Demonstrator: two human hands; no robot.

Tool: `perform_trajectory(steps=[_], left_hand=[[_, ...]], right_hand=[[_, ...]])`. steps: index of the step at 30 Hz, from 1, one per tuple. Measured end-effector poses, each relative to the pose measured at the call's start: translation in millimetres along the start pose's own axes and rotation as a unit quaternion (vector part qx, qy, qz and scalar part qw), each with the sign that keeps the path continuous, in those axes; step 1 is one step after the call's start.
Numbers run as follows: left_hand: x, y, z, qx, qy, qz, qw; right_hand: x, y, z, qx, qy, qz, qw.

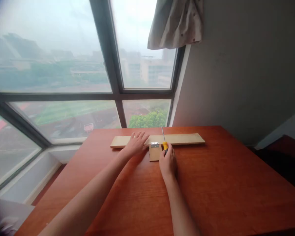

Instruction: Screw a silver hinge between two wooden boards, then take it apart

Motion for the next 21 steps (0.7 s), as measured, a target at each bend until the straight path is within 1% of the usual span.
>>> perform_trajectory(steps=[6, 9, 16, 21], left_hand=[[0.9, -4.1, 0.3, -0.014, -0.03, 0.024, 0.999], [1.2, -5.3, 0.5, -0.019, -0.037, 0.024, 0.999], [5.3, -4.7, 5.6, -0.009, -0.038, 0.006, 0.999], [0.0, -1.8, 1.5, -0.015, -0.034, 0.008, 0.999]], right_hand=[[-1.2, -4.5, 0.8, 0.098, 0.004, 0.025, 0.995], [-2.5, -6.6, 0.3, 0.141, 0.003, 0.034, 0.989], [-6.8, -11.3, 1.1, 0.212, -0.002, 0.061, 0.975], [-7.3, -12.3, 0.5, 0.245, -0.011, 0.077, 0.966]])
Point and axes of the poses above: each hand's wrist, its own x-axis towards the middle knuckle, its own z-axis out of the palm, y = z × x, the point moved 2 cm from there along x, towards the middle knuckle, and after that the axes turned 7 degrees about -x, right-handed, at the moved point
